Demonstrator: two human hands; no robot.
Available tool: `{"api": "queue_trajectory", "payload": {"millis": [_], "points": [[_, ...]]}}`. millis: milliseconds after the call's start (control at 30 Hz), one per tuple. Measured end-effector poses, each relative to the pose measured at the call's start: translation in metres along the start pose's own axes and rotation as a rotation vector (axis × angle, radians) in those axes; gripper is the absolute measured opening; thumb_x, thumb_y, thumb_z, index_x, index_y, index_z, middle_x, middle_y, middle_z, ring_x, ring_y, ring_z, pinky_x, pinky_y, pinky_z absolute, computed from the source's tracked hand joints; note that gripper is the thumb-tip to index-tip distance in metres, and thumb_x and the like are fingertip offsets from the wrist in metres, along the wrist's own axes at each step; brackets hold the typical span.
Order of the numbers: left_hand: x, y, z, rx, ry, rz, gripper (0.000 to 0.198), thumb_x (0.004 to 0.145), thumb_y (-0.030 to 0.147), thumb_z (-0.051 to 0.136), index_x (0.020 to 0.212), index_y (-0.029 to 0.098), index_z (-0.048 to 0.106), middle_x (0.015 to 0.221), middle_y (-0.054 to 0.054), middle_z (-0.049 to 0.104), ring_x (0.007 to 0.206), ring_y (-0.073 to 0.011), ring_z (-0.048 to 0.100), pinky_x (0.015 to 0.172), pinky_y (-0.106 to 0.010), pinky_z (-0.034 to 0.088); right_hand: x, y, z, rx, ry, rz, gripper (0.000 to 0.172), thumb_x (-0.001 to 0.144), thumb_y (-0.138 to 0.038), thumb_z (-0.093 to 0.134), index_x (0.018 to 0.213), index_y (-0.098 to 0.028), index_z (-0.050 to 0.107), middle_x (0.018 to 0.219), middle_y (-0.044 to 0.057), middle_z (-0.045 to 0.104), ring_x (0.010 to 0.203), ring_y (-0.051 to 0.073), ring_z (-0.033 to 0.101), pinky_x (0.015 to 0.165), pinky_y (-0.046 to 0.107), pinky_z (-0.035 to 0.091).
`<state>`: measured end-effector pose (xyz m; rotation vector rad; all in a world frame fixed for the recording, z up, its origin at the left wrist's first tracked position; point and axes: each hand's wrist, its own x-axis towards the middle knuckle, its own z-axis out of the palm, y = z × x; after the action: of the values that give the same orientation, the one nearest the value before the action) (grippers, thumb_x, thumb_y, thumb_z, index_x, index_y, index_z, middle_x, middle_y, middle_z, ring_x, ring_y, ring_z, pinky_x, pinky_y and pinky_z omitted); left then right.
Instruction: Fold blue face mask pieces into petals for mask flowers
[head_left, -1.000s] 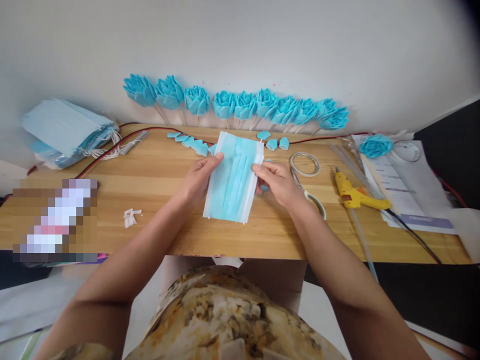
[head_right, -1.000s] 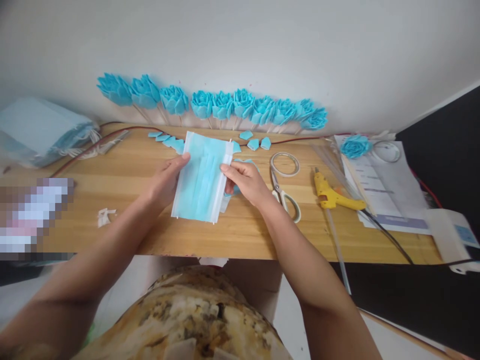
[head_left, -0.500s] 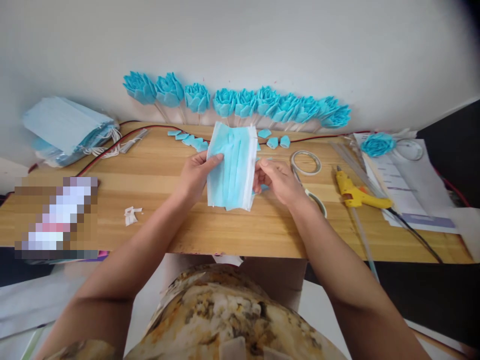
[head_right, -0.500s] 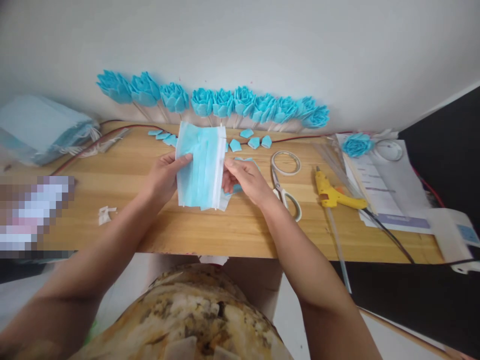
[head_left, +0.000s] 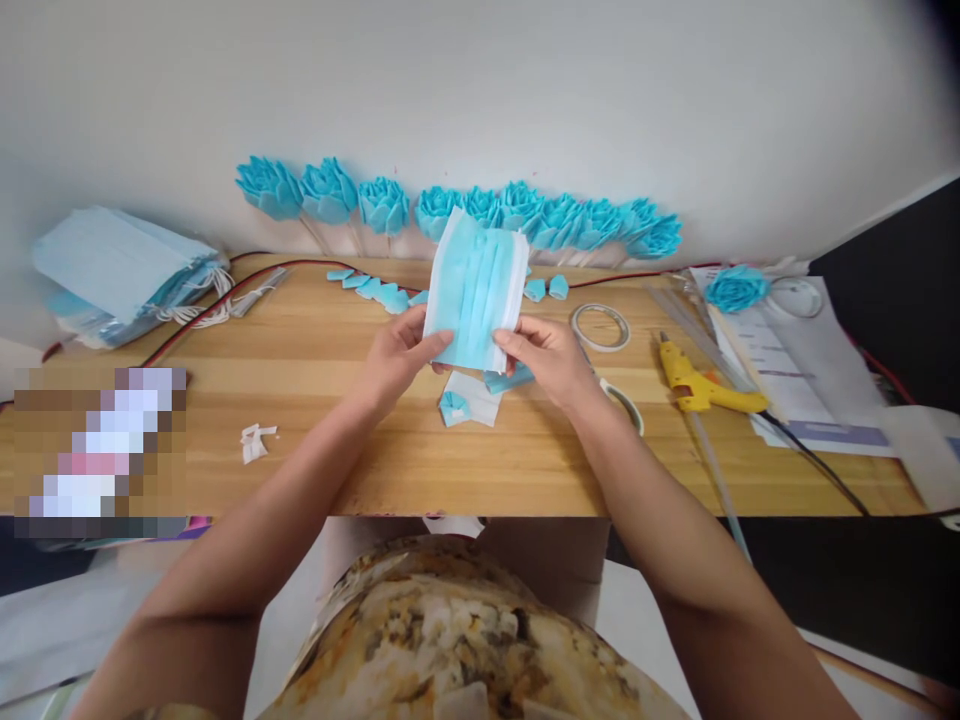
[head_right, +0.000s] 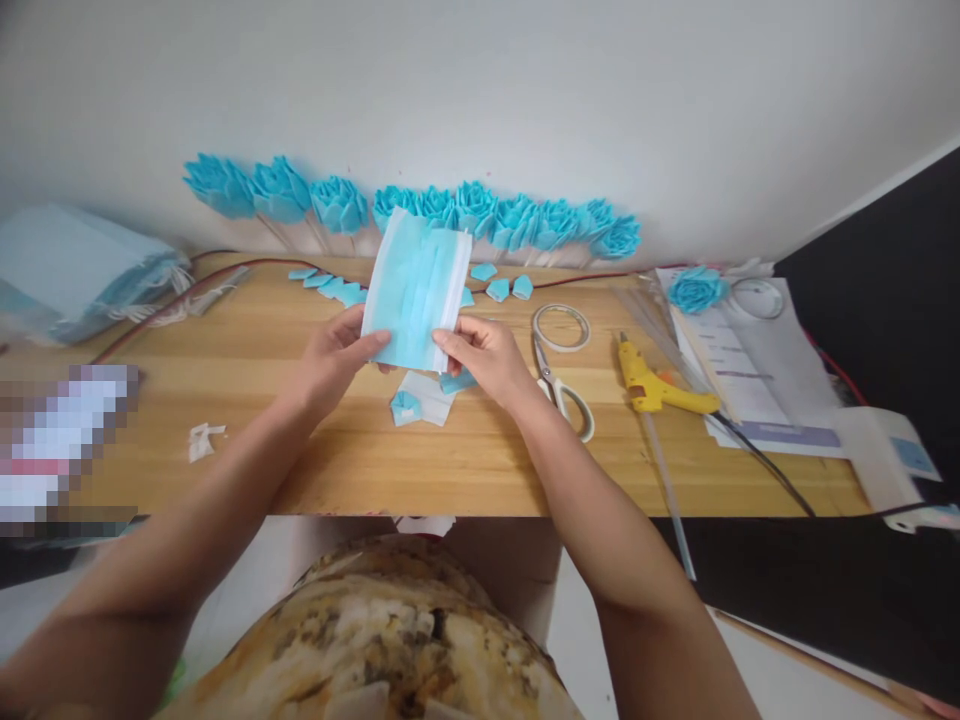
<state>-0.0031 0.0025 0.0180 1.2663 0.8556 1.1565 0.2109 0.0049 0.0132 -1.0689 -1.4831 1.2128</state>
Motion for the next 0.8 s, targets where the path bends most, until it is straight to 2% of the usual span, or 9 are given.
{"api": "queue_trajectory", "payload": {"millis": [200,333,433,567,700,800], "points": [[0.003,-0.004,-0.003,0.012,0.044,0.065,0.035,0.073,0.044,0.086,0.093,0.022,0.067,0.065,0.004,0.061,0.056,-0.0108,0.053,0.056,-0.025,0.045,0.002,0.003,-0.001,-0.002,0.050,-0.017,0.044,0.081,-0.057,0.077,0.065,-0.019,0.063,0.055,-0.002,0.062,0.050,0.009,0.054,0.050,0.022,0.043],[0.003,-0.009,-0.006,-0.022,0.062,0.098,0.038,0.077,0.041,0.084,0.104,0.022,0.066,0.067,0.005,0.062,0.058,-0.0104,0.056,0.056,-0.024,0.045,0.001,0.002,-0.002,0.013,0.039,-0.032,0.045,0.080,-0.061,0.077,0.068,-0.019,0.066,0.057,-0.002,0.062,0.051,0.010,0.054,0.052,0.023,0.045],[0.004,-0.011,-0.007,-0.042,0.019,0.113,0.041,0.079,0.042,0.084,0.110,0.022,0.065,0.069,0.005,0.063,0.058,-0.0097,0.056,0.056,-0.023,0.046,0.001,0.004,-0.003,0.037,0.022,-0.029,0.047,0.081,-0.064,0.075,0.068,-0.020,0.066,0.063,-0.001,0.064,0.059,0.012,0.058,0.059,0.025,0.050],[0.004,-0.012,-0.007,-0.053,-0.085,0.113,0.036,0.080,0.041,0.085,0.106,0.021,0.068,0.068,0.005,0.061,0.059,-0.0093,0.054,0.055,-0.022,0.046,0.005,0.009,-0.005,0.216,0.042,0.015,0.050,0.080,-0.073,0.072,0.077,-0.023,0.068,0.073,-0.001,0.065,0.068,0.015,0.062,0.067,0.029,0.056],[0.001,-0.011,-0.003,-0.050,-0.117,0.068,0.033,0.082,0.042,0.083,0.103,0.019,0.073,0.085,-0.002,0.072,0.075,-0.0148,0.065,0.066,-0.025,0.054,0.006,0.008,-0.004,0.232,0.101,0.048,0.045,0.068,-0.065,0.085,0.073,-0.023,0.069,0.070,-0.002,0.065,0.064,0.014,0.060,0.064,0.029,0.054],[-0.003,-0.010,-0.002,-0.023,-0.077,-0.021,0.036,0.081,0.048,0.082,0.100,0.018,0.074,0.093,-0.005,0.077,0.081,-0.0194,0.069,0.072,-0.029,0.057,0.003,0.008,-0.003,0.188,0.007,0.085,0.043,0.068,-0.063,0.086,0.073,-0.022,0.071,0.070,-0.001,0.069,0.064,0.015,0.062,0.064,0.030,0.055]]}}
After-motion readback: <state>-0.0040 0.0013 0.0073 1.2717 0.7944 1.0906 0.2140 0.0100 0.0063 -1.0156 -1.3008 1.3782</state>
